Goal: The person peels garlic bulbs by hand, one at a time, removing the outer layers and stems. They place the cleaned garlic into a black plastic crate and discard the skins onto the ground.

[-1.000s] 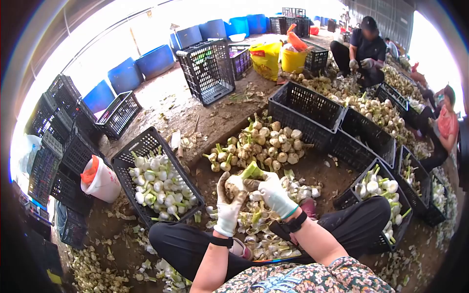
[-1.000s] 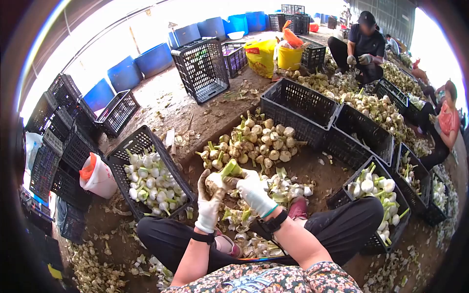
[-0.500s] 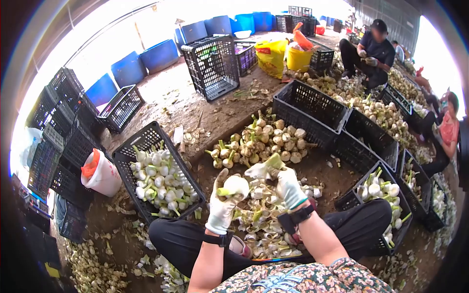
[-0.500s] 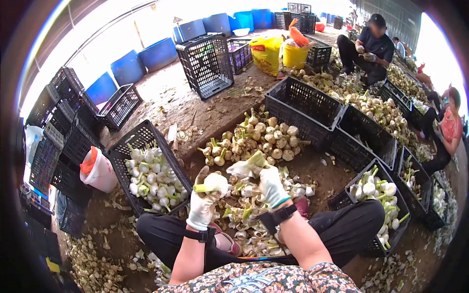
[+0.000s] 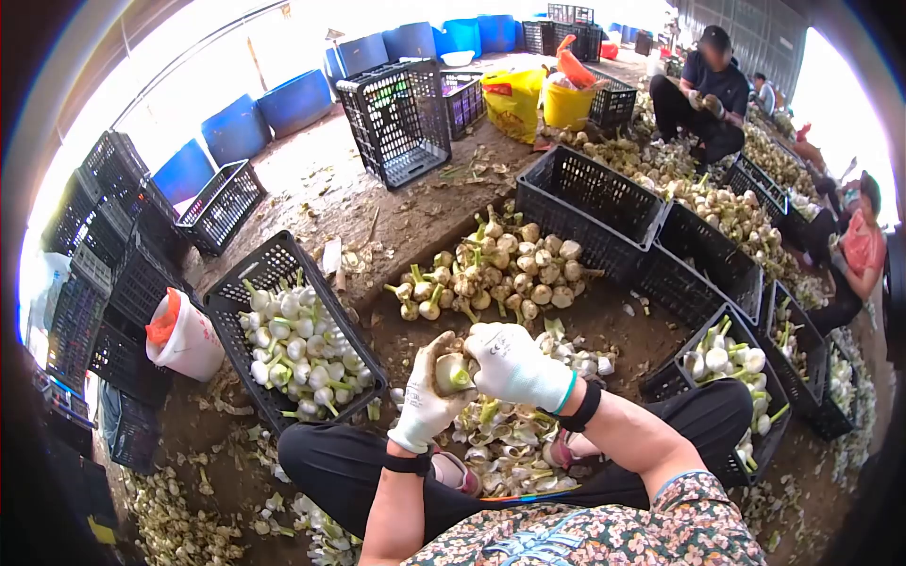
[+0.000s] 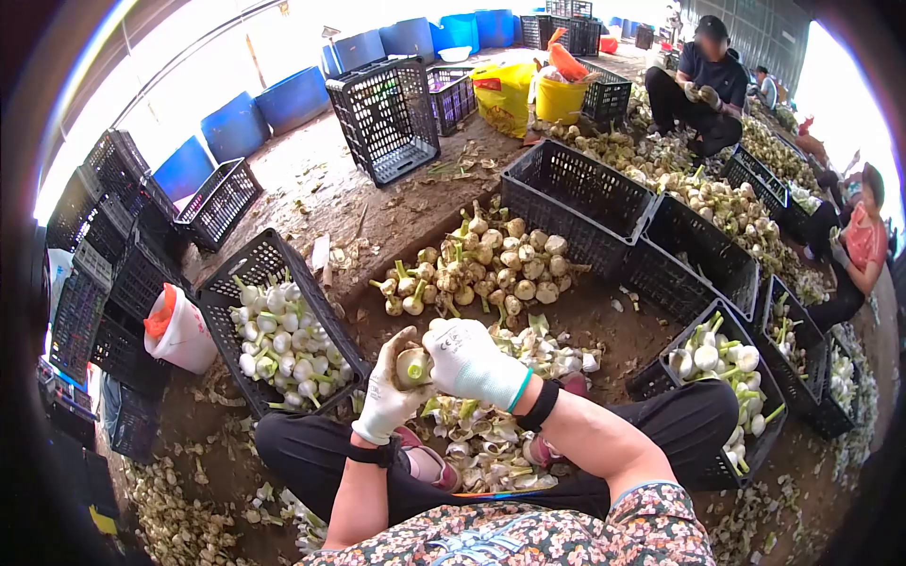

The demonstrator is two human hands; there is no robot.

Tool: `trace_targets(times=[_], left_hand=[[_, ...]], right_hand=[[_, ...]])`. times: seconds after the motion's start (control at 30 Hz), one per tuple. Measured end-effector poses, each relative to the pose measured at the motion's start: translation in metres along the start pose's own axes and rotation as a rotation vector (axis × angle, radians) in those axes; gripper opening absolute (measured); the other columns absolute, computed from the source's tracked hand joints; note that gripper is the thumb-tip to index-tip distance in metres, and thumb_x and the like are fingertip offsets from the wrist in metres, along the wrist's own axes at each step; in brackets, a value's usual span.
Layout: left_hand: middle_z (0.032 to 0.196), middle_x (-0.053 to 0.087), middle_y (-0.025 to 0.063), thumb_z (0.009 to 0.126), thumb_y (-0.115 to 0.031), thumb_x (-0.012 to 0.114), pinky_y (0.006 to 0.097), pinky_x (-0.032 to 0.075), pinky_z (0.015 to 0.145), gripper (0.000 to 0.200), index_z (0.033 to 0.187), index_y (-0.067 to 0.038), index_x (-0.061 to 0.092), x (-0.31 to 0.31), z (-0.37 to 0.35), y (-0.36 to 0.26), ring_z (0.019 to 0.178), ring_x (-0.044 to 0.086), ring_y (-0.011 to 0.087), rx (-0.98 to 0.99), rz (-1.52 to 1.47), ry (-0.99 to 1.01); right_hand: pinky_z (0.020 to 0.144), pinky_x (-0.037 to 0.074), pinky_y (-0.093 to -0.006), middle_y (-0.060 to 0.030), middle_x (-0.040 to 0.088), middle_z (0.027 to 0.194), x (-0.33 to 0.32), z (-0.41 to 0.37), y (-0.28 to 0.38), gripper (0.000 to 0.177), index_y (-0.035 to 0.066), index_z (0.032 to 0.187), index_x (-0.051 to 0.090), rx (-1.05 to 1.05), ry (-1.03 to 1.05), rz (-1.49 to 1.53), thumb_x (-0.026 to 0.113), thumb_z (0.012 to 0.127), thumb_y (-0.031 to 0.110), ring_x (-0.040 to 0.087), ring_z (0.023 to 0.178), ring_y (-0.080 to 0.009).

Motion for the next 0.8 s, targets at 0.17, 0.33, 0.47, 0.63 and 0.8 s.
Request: trace_targets(times=[0.17,0.33,0.47,0.63,0.8], left_hand=[[0.131,0.052,0.0084,0.075,0.012,0.072,0.0318,0.050,0.099,0.077,0.142,-0.006,0.038,0.002,-0.002,0.011,0.117,0.057,0.0197,-0.100,-0.550,-0.230],[0.122,0.061,0.0091,0.089,-0.002,0.069,0.0296,0.051,0.095,0.046,0.132,-0.004,0.052,0.001,-0.001,0.037,0.103,0.063,0.0170,-0.129,-0.753,-0.542],[0.120,0.064,0.0106,0.094,-0.013,0.068,0.0317,0.051,0.095,0.032,0.123,-0.001,0.061,0.001,0.000,0.043,0.106,0.063,0.0174,-0.128,-0.800,-0.525],[0.125,0.064,0.0122,0.091,-0.016,0.070,0.0334,0.053,0.094,0.043,0.129,-0.002,0.056,0.008,0.011,0.031,0.108,0.064,0.0212,-0.075,-0.850,-0.402],[0.129,0.059,0.0070,0.080,-0.010,0.081,0.0334,0.054,0.094,0.051,0.124,-0.005,0.057,0.030,0.017,0.037,0.110,0.061,0.0193,-0.121,-0.678,-0.376]], right_hand=[[0.073,0.052,-0.0373,-0.0178,0.067,0.091,0.004,0.004,-0.021,0.020,0.000,0.093,0.067,0.156,-0.211,0.333,0.064,0.073,0.004,0.066,0.082,-0.0303],[0.076,0.051,-0.0360,-0.0161,0.067,0.090,0.028,-0.005,-0.020,0.017,0.000,0.094,0.067,0.376,-0.197,0.650,0.064,0.079,0.006,0.065,0.084,-0.0258],[0.084,0.049,-0.0434,-0.0206,0.065,0.093,0.048,-0.012,-0.071,0.018,0.003,0.092,0.066,0.441,-0.374,0.397,0.061,0.077,0.012,0.062,0.093,-0.0379],[0.087,0.050,-0.0431,-0.0201,0.066,0.104,0.058,-0.031,-0.121,0.026,0.001,0.101,0.067,0.609,-0.184,0.147,0.064,0.079,0.016,0.063,0.099,-0.0369],[0.088,0.050,-0.0409,-0.0186,0.066,0.104,0.030,-0.026,-0.062,0.032,0.002,0.107,0.068,0.372,-0.236,0.564,0.071,0.077,0.015,0.063,0.101,-0.0341]])
Point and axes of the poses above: each hand's wrist, its own z-axis towards the middle knuckle, its own x-axis out of the palm, y = z × x, the point moved 5 cm from there along z, towards the middle knuckle
